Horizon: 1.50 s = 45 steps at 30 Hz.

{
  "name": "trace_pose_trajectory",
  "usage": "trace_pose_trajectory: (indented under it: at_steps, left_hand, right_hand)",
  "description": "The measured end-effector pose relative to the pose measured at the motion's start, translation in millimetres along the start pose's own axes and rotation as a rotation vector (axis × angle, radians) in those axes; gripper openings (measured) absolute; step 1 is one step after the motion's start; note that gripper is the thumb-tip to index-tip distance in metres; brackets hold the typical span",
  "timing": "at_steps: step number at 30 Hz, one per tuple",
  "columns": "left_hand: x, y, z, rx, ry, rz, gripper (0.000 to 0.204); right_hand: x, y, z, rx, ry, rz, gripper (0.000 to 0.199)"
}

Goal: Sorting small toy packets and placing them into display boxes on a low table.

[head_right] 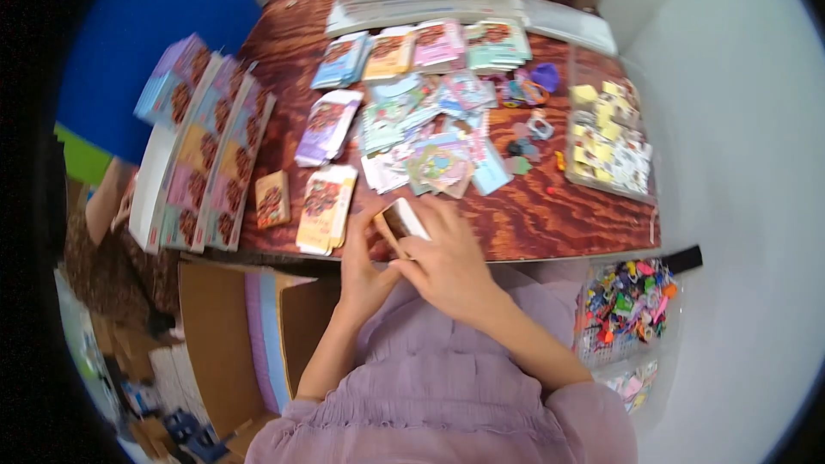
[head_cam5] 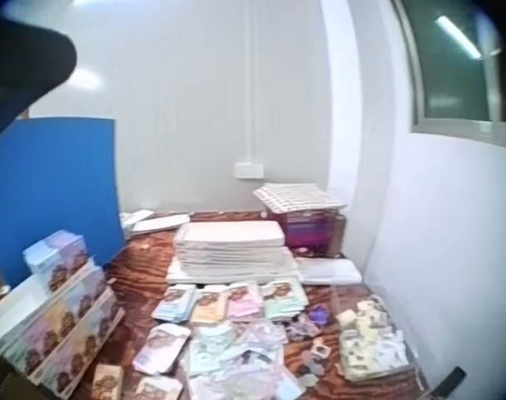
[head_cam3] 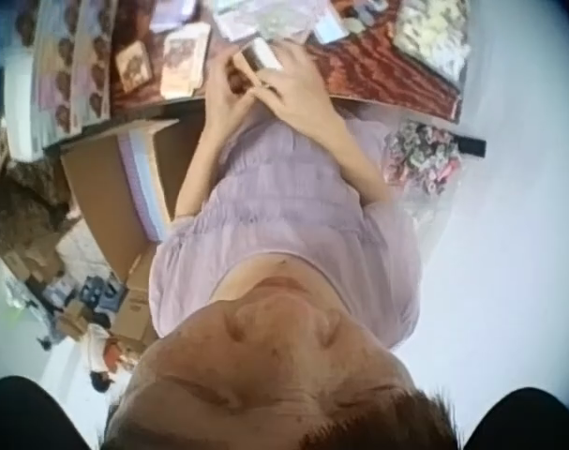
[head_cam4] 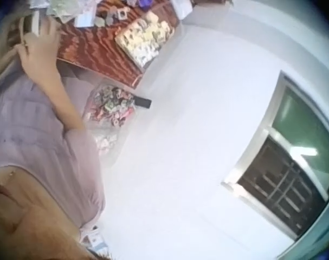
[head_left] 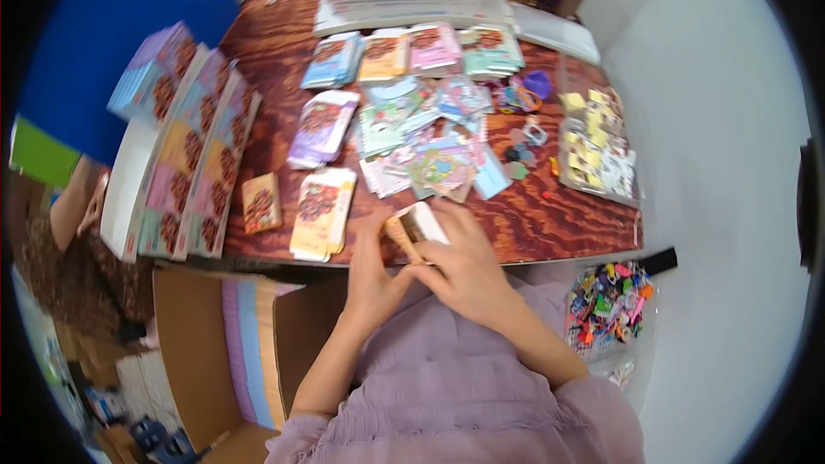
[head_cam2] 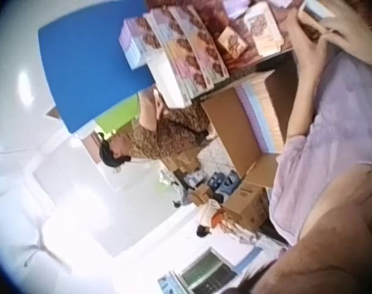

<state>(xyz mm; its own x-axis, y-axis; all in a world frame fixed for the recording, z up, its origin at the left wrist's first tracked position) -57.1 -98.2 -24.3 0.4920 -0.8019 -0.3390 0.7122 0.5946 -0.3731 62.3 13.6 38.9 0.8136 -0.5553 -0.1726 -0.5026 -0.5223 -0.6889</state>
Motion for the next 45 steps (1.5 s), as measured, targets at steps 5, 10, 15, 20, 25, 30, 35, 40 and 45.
trace_pose_trajectory:
  at_steps: [5,10,15,20,25,30,35,40,45]
  left_hand:
    - [-3.9,9.4,-3.8,0.167,-0.092,-0.021,0.079]
    - [-15.9,24.8,6.7,0.264,-0.165,-0.072,0.076]
    - [-19.9,48.9,1.8,0.193,-0.054,-0.153,0.073]
    - [-24.4,75.7,-1.8,0.215,-0.012,-0.175,0.074]
    - [-25.6,81.5,-9.3,0.123,0.015,-0.151,0.077]
    - [-24.3,80.4,-15.8,0.179,-0.028,-0.125,0.079]
    - [-27.5,83.0,-13.1,0.223,-0.047,-0.134,0.079]
    - [-24.5,80.0,-16.4,0.201,-0.045,-0.121,0.079]
    - [-24.8,82.4,-16.7,0.179,-0.017,-0.12,0.078]
  right_hand:
    - [1.6,-6.8,9.4,-0.166,0.049,-0.026,0.028]
    - [22.7,-64.1,45.9,-0.452,0.184,0.106,0.018]
    - [34.0,-148.9,142.9,-0.177,0.599,0.539,0.012]
    - [23.0,-185.9,224.3,0.298,0.551,0.512,0.012]
    - [2.7,-184.8,244.7,0.463,0.502,0.246,0.012]
    - [0.5,-193.3,246.3,0.068,0.738,0.268,0.01]
    - [15.5,-200.3,266.1,0.014,0.705,0.301,0.011]
    - [8.9,-201.1,245.2,0.459,0.607,0.248,0.023]
    - [16.7,-202.9,284.5,0.258,0.712,0.185,0.035]
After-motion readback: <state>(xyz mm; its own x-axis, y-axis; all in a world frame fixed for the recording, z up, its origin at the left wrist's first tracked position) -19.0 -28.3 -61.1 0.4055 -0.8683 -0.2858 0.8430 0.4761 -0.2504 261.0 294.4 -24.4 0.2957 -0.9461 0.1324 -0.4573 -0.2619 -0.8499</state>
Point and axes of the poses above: each hand's wrist, its own x-axis away from the middle knuckle, its own y-axis out of the palm, z = x × y, the point moved 2 cm from there along -x, towards the middle knuckle, and after that the axes turned 13 degrees about y, right-handed, at the moved point
